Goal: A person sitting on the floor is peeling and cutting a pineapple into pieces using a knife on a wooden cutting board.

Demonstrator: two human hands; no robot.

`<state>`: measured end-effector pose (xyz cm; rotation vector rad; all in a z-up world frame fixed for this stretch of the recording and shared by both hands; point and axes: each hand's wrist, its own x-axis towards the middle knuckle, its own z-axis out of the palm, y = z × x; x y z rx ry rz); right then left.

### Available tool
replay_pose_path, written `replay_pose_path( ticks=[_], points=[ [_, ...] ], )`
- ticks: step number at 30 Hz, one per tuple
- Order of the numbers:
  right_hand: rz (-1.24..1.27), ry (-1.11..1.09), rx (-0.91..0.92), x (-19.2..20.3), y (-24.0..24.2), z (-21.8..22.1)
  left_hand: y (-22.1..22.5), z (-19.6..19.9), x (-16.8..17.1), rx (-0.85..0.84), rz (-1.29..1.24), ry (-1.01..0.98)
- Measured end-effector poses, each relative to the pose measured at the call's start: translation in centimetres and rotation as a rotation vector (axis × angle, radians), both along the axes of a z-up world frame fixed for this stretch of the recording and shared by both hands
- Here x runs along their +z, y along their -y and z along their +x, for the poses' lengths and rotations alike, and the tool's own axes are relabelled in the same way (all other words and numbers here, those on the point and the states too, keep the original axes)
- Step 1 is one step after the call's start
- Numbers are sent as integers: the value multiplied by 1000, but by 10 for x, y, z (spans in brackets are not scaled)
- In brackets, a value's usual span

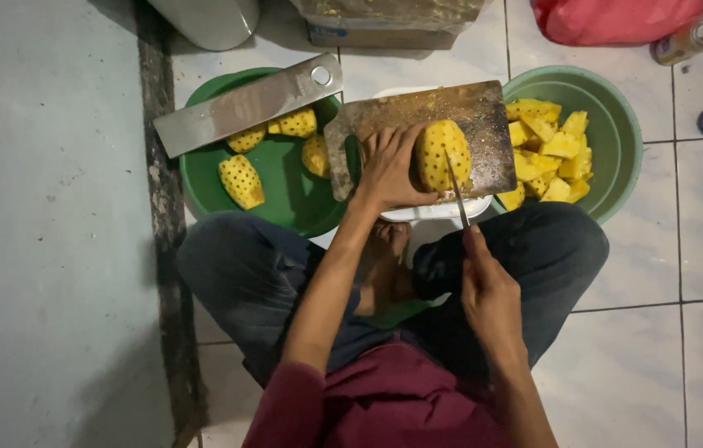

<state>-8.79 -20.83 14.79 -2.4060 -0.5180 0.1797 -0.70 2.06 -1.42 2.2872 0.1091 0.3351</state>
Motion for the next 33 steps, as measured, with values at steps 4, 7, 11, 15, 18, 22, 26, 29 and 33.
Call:
replay_pose_path(
  ticks=[4,7,11,15,18,22,26,29,33],
  points=[
    [-37,46,27,-12,-7,7,1,-3,3,10,6,23],
    [-61,48,18,-18,-20,19,2,-2,8,-9,-2,20],
    [-188,154,80,-21,-38,38,3,-5,7,-6,40,36],
    [-265,181,101,-34,-40,51,5,-6,12,-10,55,44],
    [-262,193,129,-18,-35,41,10,-1,-11,18,117,95],
    [-281,211,126,-18,-14,13,9,-1,-8,32,117,103],
    [-284,128,85,-20,8,-14,7,-1,-12,25,85,98],
    [-299,130,58,-37,26,-27,9,0,-13,37,81,95],
    [-269,162,37,-59,46,-42,7,0,-10,62,76,83]
  ],
)
